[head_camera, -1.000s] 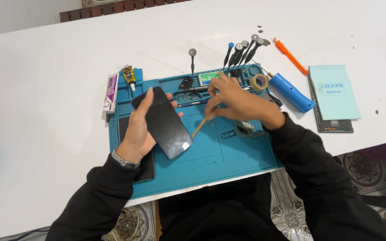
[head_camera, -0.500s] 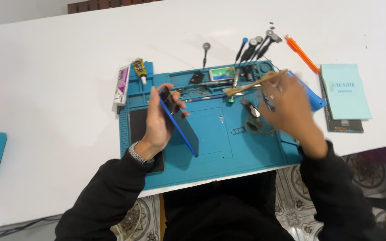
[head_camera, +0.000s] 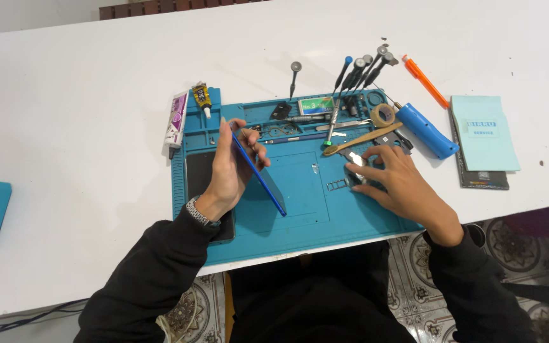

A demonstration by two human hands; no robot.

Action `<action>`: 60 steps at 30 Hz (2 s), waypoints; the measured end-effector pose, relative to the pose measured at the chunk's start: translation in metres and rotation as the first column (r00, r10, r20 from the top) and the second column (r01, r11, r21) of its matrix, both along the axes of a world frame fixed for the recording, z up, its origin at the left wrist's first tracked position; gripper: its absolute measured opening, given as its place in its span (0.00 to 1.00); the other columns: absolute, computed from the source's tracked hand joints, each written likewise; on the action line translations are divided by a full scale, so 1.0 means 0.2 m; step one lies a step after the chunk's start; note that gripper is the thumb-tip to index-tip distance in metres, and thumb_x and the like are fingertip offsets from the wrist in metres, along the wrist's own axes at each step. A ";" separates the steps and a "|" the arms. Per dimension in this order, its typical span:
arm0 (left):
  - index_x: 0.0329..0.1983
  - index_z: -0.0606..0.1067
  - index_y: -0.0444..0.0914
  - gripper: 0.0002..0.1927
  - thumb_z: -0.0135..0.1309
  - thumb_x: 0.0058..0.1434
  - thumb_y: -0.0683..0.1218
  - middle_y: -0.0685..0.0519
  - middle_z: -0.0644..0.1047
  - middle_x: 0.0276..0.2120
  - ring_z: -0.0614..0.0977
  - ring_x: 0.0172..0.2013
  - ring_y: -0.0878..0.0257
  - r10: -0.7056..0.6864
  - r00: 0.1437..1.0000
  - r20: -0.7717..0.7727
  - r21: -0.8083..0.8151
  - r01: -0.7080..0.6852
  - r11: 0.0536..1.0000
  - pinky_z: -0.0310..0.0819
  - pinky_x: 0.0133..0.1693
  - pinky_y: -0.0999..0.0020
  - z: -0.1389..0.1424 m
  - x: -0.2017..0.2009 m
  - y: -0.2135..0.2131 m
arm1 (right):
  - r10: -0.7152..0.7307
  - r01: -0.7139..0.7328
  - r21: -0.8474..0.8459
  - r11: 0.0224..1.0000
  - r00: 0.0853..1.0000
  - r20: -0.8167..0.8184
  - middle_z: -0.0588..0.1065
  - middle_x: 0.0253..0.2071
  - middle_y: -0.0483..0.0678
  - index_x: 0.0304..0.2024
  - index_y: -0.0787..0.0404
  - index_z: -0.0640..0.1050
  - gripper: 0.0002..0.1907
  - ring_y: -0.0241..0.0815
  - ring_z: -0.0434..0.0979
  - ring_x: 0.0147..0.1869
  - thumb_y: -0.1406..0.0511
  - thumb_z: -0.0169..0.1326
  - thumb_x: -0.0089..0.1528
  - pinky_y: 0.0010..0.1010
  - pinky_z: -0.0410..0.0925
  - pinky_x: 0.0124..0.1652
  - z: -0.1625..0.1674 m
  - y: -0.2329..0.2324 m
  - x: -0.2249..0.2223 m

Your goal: The person uses a metal prying tool to separate the back cover of a blue smartphone, then removes the cover to expose the battery and internal components. They then use a toothbrush and a small screwdriver to clean the battery area and surrounding internals.

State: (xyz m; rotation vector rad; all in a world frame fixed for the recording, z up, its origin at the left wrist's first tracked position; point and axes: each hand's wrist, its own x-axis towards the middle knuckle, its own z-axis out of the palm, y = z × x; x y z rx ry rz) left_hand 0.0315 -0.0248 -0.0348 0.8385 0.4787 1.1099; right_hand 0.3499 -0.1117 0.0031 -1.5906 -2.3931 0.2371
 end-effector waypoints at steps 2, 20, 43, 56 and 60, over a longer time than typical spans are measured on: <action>0.54 0.60 0.43 0.29 0.36 0.71 0.71 0.57 0.66 0.37 0.75 0.36 0.65 0.000 1.000 -0.017 0.006 0.000 1.000 0.74 0.43 0.62 0.00 0.00 0.00 | 0.005 -0.005 -0.020 1.000 1.000 0.027 0.70 0.54 0.51 0.57 0.48 0.79 0.24 0.51 0.68 0.53 0.55 0.61 0.58 0.42 0.63 0.52 0.00 0.01 0.01; 0.55 0.59 0.43 0.24 0.43 0.72 0.65 0.53 0.72 0.37 0.81 0.36 0.63 0.011 0.979 -0.205 0.245 0.040 0.969 0.80 0.41 0.64 0.04 -0.04 -0.01 | 0.227 -0.464 -0.147 0.874 0.656 -0.720 0.74 0.29 0.42 0.43 0.63 0.72 0.06 0.32 0.74 0.32 0.66 0.50 0.70 0.23 0.69 0.33 0.22 0.27 -0.50; 0.46 0.61 0.41 0.34 0.61 0.61 0.70 0.57 0.70 0.36 0.69 0.37 0.73 0.113 0.952 -0.284 0.418 0.017 0.908 0.66 0.40 0.78 0.04 -0.02 0.00 | 0.320 -0.257 0.202 0.945 0.608 -0.727 0.76 0.25 0.46 0.37 0.66 0.73 0.07 0.31 0.74 0.24 0.69 0.57 0.68 0.22 0.64 0.25 0.02 0.33 -0.61; 0.45 0.60 0.41 0.32 0.62 0.62 0.67 0.58 0.65 0.36 0.64 0.36 0.72 0.060 0.949 -0.308 0.409 0.075 0.909 0.62 0.39 0.77 0.03 -0.02 0.01 | 0.402 -0.292 0.277 0.916 0.647 -0.648 0.77 0.24 0.47 0.38 0.66 0.74 0.06 0.34 0.78 0.23 0.69 0.57 0.68 0.23 0.64 0.23 0.03 0.34 -0.57; 0.45 0.60 0.41 0.32 0.61 0.63 0.67 0.58 0.64 0.36 0.64 0.36 0.72 0.050 0.951 -0.304 0.413 0.084 0.907 0.62 0.40 0.77 0.03 -0.02 0.01 | 0.378 -0.287 0.250 0.925 0.614 -0.693 0.78 0.26 0.47 0.40 0.67 0.74 0.06 0.34 0.79 0.26 0.69 0.55 0.69 0.23 0.66 0.25 0.02 0.34 -0.58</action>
